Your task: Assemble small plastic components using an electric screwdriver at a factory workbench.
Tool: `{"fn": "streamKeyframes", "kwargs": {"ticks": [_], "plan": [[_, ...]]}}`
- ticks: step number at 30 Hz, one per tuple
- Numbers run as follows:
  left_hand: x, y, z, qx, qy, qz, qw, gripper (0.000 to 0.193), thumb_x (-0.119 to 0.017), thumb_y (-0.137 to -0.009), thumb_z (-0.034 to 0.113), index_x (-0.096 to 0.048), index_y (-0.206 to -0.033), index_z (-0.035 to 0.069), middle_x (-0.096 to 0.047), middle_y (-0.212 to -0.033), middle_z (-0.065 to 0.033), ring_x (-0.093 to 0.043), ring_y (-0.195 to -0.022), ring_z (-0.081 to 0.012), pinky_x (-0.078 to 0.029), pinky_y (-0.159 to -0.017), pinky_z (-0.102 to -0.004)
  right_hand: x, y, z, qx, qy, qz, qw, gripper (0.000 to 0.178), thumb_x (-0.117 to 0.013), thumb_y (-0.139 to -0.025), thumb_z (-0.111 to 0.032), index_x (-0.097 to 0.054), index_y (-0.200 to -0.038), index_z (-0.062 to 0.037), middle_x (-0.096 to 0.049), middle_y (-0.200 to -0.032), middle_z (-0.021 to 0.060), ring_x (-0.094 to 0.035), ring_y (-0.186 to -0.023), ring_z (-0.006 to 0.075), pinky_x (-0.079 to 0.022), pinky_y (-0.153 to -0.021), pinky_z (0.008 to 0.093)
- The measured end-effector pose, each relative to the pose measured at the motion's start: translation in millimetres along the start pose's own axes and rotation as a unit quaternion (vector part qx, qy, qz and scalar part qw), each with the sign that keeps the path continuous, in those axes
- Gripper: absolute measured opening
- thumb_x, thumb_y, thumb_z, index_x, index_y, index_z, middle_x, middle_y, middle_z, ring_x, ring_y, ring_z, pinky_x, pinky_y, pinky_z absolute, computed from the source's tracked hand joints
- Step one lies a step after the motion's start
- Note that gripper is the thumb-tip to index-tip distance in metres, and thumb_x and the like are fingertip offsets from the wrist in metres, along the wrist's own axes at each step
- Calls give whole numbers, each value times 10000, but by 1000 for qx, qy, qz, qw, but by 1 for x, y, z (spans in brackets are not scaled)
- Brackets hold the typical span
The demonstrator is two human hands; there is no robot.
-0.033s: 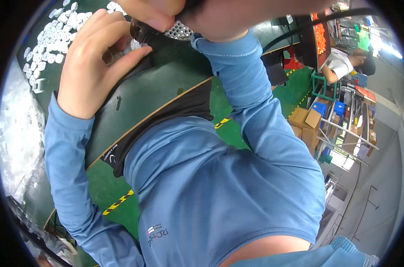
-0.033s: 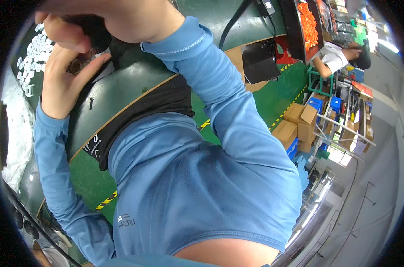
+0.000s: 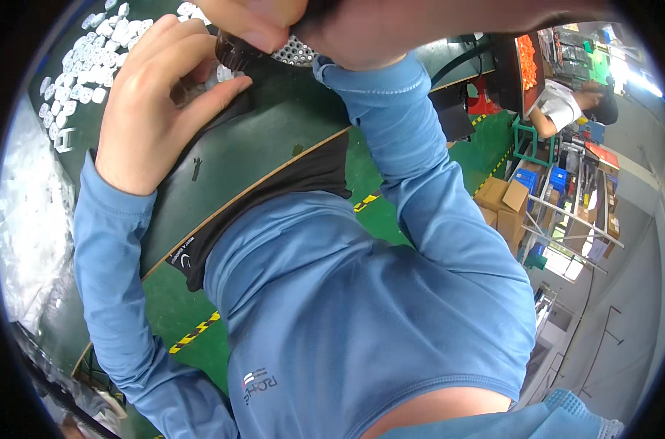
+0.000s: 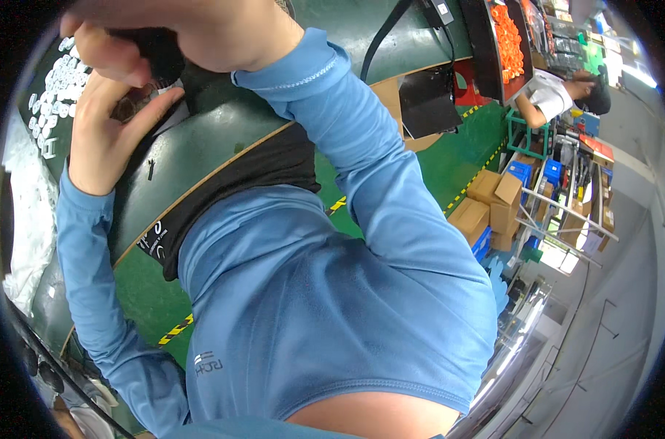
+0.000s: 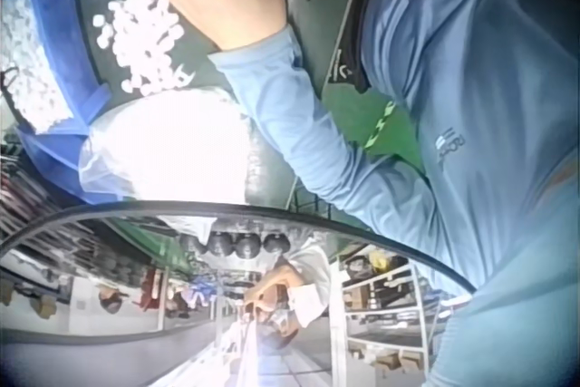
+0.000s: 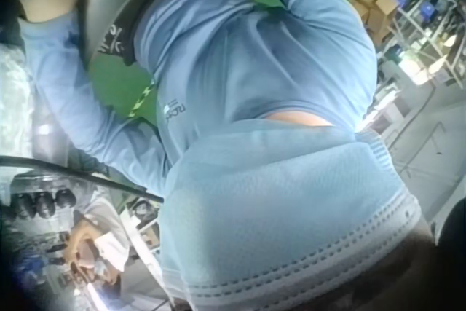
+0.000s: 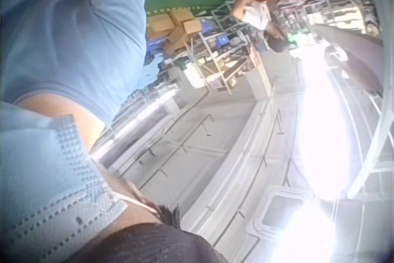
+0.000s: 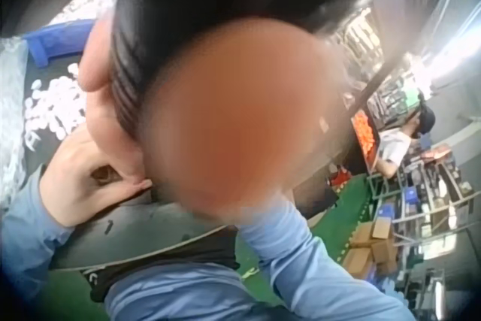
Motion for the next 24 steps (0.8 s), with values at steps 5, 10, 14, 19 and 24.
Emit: {"fn": "streamKeyframes", "kwargs": {"ticks": [5,10,14,19,24], "plan": [[-4,-4,-2,20,-11,-38,999,262,-811,-726,69,-593,-854,2,-476,-757,-86,-464,-732,-270,-392,-647,-379,-15,8,-20,240,98,-118,958,495,-619,-991,-353,-468,-1284,16,-638,-744,137,-585,-591,169,-477,-521,240],[-5,-1,-5,32,-20,-86,996,300,-812,-710,-9,-632,-950,-10,-502,-790,-81,-480,-750,-224,-405,-670,-335,-11,28,-59,315,156,-107,930,781,-477,-911,-750,-505,-1159,-10,-548,-610,54,-492,-421,124,-407,-370,241],[-7,-1,-7,49,-3,-85,995,289,-805,-716,-23,-637,-952,-16,-492,-784,-76,-475,-745,-216,-400,-668,-327,5,46,-53,309,139,-72,938,1028,-409,-759,-940,-499,-1118,19,-532,-596,34,-479,-419,109,-390,-372,218],[-7,1,-4,60,-4,-65,996,277,-817,-712,26,-626,-912,16,-474,-760,-56,-452,-716,-206,-366,-590,-333,7,50,-47,304,186,-7,934,1000,-418,-771,-927,-499,-1067,25,-523,-588,41,-453,-425,104,-386,-382,215],[-8,2,-4,69,-8,-66,995,279,-815,-713,26,-626,-917,18,-470,-757,-55,-452,-714,-200,-364,-585,-327,1,51,-48,308,195,-13,931,977,-437,-795,-903,-499,-1056,35,-515,-577,47,-452,-427,109,-391,-391,227]]}}
Point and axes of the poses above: each hand's wrist, its own y-axis away from the middle knuckle, its own x-axis out of the back of the hand, z = x × y, the point moved 8 cm from there along -y, towards the middle knuckle
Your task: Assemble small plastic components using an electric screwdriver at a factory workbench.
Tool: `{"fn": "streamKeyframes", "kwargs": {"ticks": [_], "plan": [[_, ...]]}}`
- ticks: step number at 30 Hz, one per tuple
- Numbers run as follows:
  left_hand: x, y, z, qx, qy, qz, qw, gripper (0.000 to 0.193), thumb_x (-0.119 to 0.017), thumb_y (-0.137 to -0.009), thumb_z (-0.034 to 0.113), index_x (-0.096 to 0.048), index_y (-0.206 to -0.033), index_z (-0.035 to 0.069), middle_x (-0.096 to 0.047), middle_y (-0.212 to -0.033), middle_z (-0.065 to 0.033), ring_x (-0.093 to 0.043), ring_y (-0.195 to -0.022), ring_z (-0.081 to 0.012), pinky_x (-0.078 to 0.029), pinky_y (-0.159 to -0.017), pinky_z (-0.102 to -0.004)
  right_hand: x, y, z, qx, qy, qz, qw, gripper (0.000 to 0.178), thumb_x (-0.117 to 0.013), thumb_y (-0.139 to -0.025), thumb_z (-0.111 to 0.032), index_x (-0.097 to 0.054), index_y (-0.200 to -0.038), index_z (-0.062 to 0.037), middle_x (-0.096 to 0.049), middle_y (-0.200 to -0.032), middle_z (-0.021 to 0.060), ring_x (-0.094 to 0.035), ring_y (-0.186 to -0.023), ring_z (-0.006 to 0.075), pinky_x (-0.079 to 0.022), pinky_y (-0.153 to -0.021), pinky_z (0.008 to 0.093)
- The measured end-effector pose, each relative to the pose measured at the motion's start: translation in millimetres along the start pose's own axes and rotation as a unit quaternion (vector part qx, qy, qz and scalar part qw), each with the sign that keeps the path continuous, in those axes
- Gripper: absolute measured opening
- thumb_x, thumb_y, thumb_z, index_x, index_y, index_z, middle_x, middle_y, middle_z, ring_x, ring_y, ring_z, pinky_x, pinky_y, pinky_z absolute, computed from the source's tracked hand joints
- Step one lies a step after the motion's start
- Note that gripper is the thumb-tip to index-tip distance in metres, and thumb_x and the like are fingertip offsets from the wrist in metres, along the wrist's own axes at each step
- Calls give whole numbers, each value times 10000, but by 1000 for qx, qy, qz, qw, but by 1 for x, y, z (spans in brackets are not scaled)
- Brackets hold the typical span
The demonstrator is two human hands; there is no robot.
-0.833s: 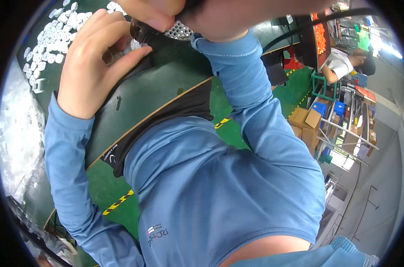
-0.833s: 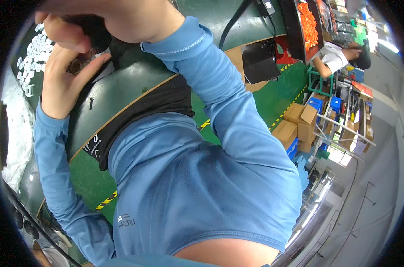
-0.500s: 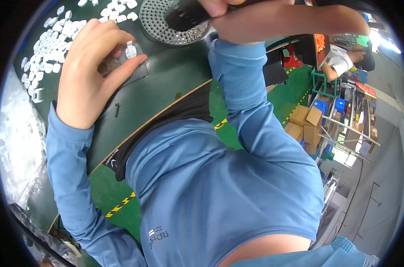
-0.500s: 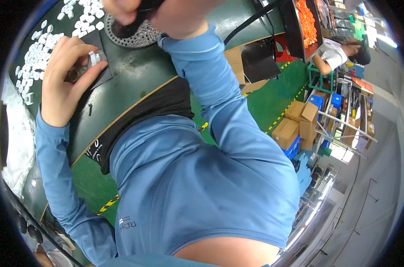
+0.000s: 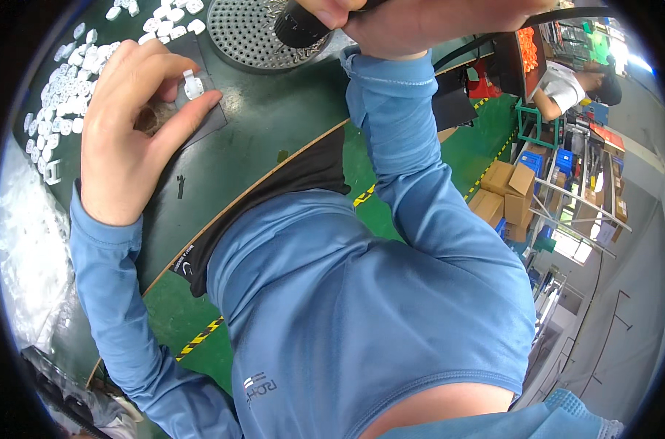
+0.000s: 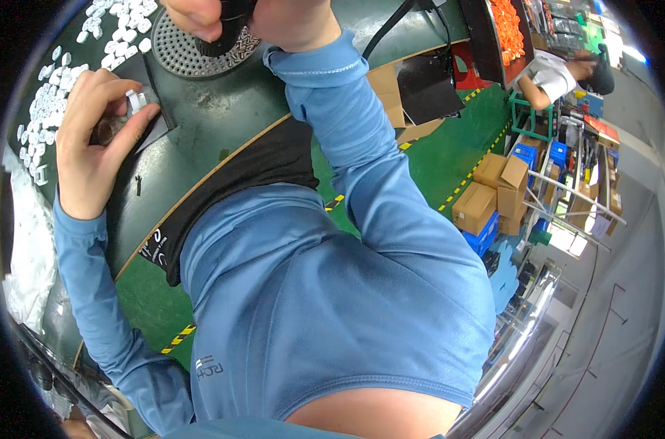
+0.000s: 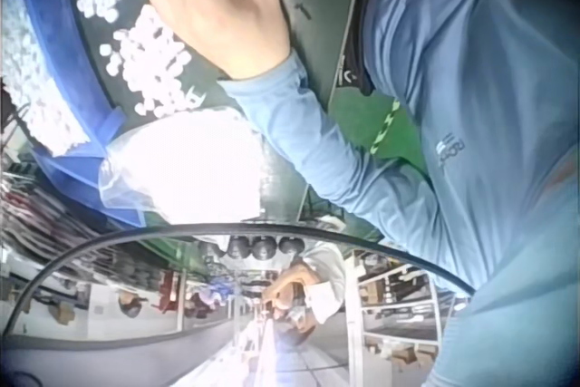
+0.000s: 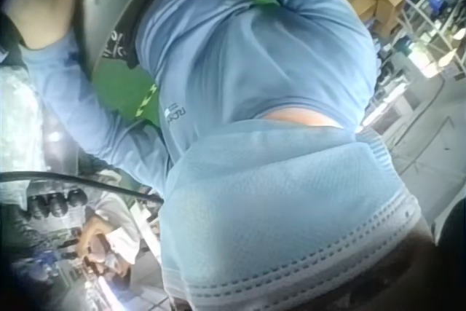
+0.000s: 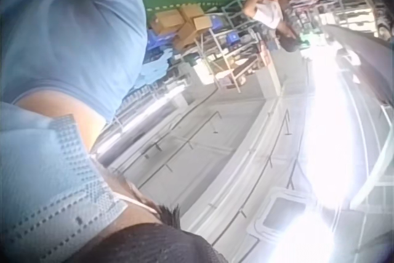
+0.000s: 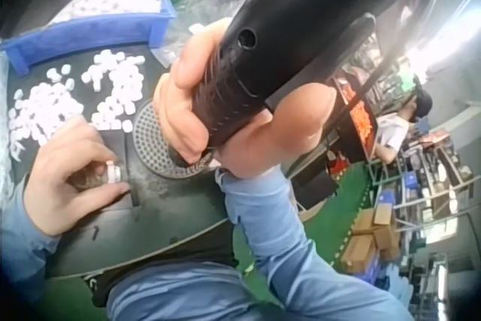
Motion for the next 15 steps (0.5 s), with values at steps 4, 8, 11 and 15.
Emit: {"fn": "streamKeyframes", "kwargs": {"ticks": [4,8,11,15], "plan": [[-1,-2,3,-25,-4,1,1000,284,-818,-709,27,-628,-920,18,-467,-756,-54,-453,-713,-197,-365,-586,-323,4,5,1,2,2,-35,999,978,-439,-796,-902,-509,-1056,38,-516,-577,49,-455,-427,116,-390,-390,227],[2,-1,1,-17,-4,5,1000,286,-822,-710,31,-631,-923,19,-467,-755,-54,-454,-712,-196,-364,-586,-321,0,-5,0,-13,12,-5,1000,971,-453,-803,-891,-523,-1061,43,-528,-584,54,-470,-430,127,-394,-389,231],[1,-2,1,-24,-2,6,1000,284,-824,-713,34,-634,-924,21,-471,-753,-53,-455,-711,-197,-368,-587,-326,-4,-13,-9,8,-25,-41,999,966,-467,-804,-886,-523,-1073,40,-539,-589,63,-481,-433,133,-401,-387,236],[0,-2,-2,-7,2,0,1000,285,-826,-716,36,-637,-928,19,-475,-751,-51,-452,-708,-201,-375,-587,-334,-15,-34,3,21,-152,-87,984,970,-473,-800,-887,-514,-1098,36,-545,-593,73,-489,-436,138,-407,-384,238]]}}
Point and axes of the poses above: each hand's wrist, its own y-axis away from the middle knuckle, its own x-axis out of the back of the hand, z = x × y, the point moved 8 cm from there along -y, towards the middle knuckle
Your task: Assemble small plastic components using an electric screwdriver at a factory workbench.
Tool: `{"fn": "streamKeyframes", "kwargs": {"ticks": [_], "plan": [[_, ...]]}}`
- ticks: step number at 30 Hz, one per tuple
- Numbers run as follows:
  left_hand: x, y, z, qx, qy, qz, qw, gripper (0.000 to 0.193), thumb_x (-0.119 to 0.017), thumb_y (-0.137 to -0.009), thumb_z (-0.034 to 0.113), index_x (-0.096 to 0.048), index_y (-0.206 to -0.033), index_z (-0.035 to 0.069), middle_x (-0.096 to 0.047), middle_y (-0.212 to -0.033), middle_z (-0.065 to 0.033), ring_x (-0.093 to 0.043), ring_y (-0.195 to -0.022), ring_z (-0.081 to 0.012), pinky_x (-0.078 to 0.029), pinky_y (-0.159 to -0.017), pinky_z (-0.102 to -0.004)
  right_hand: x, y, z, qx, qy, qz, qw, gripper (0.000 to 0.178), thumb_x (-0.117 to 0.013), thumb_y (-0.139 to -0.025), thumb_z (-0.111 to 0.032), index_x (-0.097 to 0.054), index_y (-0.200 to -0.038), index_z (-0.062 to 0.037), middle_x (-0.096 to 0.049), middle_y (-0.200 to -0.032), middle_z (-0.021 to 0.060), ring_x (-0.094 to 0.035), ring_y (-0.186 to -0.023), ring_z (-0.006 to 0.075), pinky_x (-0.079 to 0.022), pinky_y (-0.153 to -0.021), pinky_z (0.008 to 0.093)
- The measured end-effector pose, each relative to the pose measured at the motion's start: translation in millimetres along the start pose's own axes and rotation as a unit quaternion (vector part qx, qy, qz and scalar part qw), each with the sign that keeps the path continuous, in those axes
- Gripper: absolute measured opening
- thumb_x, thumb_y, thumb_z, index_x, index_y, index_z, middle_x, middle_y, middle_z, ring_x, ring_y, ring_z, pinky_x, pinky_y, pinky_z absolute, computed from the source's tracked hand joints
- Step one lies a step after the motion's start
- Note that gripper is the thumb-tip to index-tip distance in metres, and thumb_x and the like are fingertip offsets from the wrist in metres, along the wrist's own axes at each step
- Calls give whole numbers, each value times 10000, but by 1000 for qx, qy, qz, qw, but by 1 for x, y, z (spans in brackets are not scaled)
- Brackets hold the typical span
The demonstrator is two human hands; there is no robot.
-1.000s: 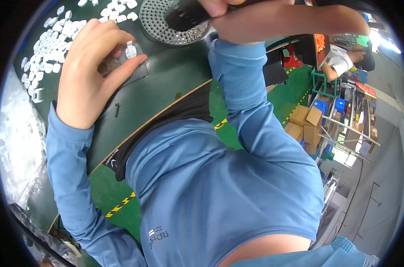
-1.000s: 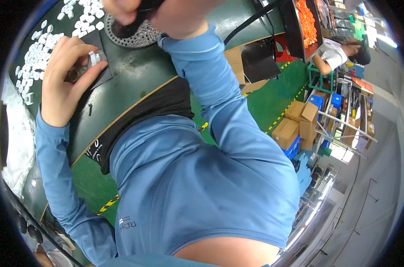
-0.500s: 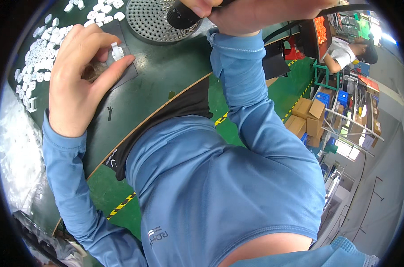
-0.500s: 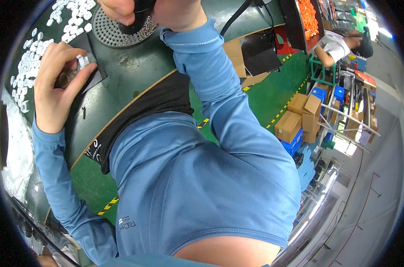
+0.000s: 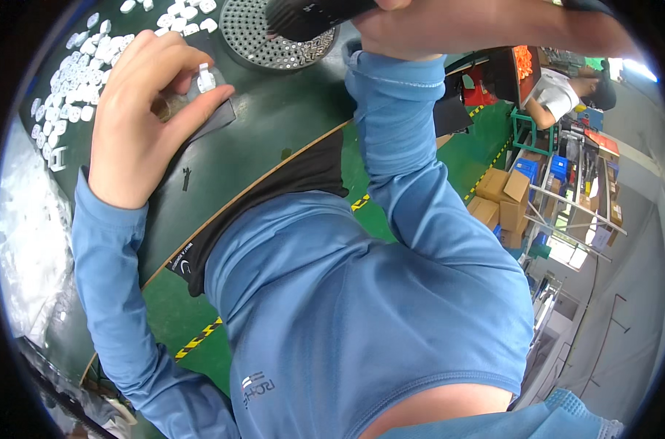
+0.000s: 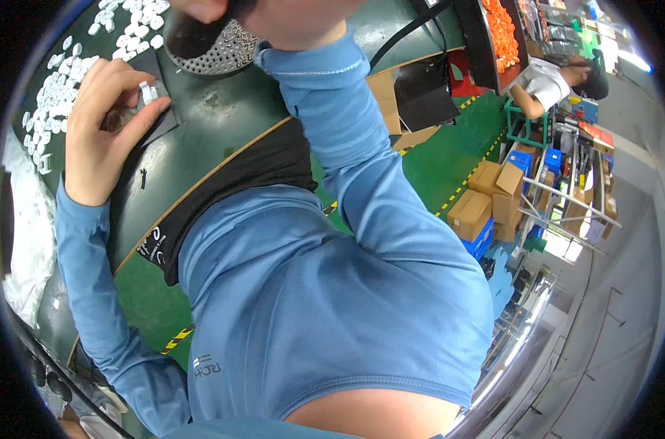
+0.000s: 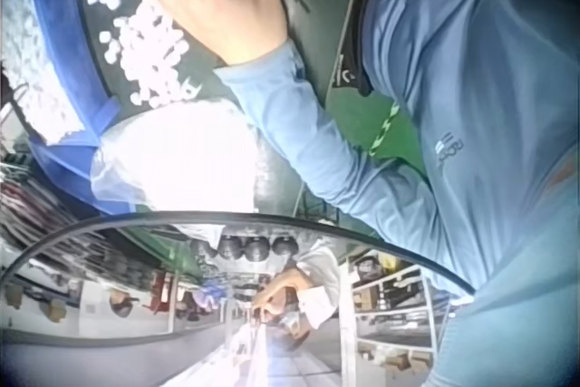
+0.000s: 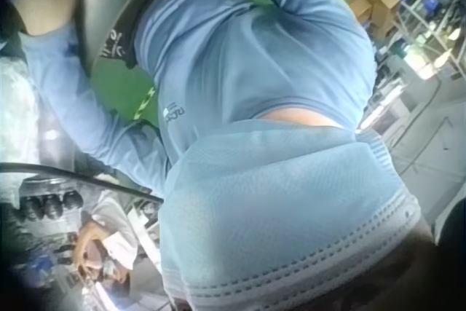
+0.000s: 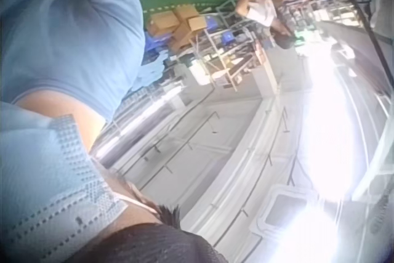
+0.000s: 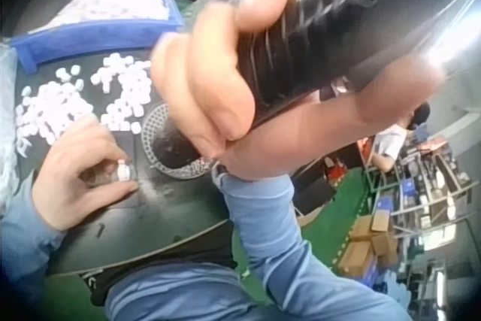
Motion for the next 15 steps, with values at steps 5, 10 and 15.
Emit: {"fn": "streamKeyframes", "kwargs": {"ticks": [5,10,15], "plan": [[5,-1,0,-42,-24,0,999,269,-821,-739,83,-659,-946,26,-531,-768,-69,-505,-717,-229,-424,-618,-364,-1,-20,55,-1,-190,-129,973,978,-476,-796,-889,-508,-1121,32,-547,-594,80,-493,-439,141,-411,-383,239],[5,11,-15,6,-19,48,999,345,-864,-763,161,-560,-802,3,-503,-754,-87,-496,-688,-245,-421,-618,-349,-6,-19,58,-25,-71,-62,995,961,-503,-804,-868,-501,-1142,32,-546,-594,83,-500,-445,147,-421,-388,247],[0,6,-10,-29,-37,27,999,339,-865,-755,167,-575,-797,-3,-533,-750,-95,-522,-706,-254,-428,-627,-364,-12,-15,50,-32,3,-17,999,946,-529,-813,-847,-494,-1162,32,-546,-594,85,-508,-450,152,-430,-393,254]]}}
Point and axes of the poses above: each hand's wrist, its own y-axis away from the middle knuckle, its own x-axis out of the back of the hand, z = x × y, the point moved 8 cm from there along -y, towards the middle knuckle
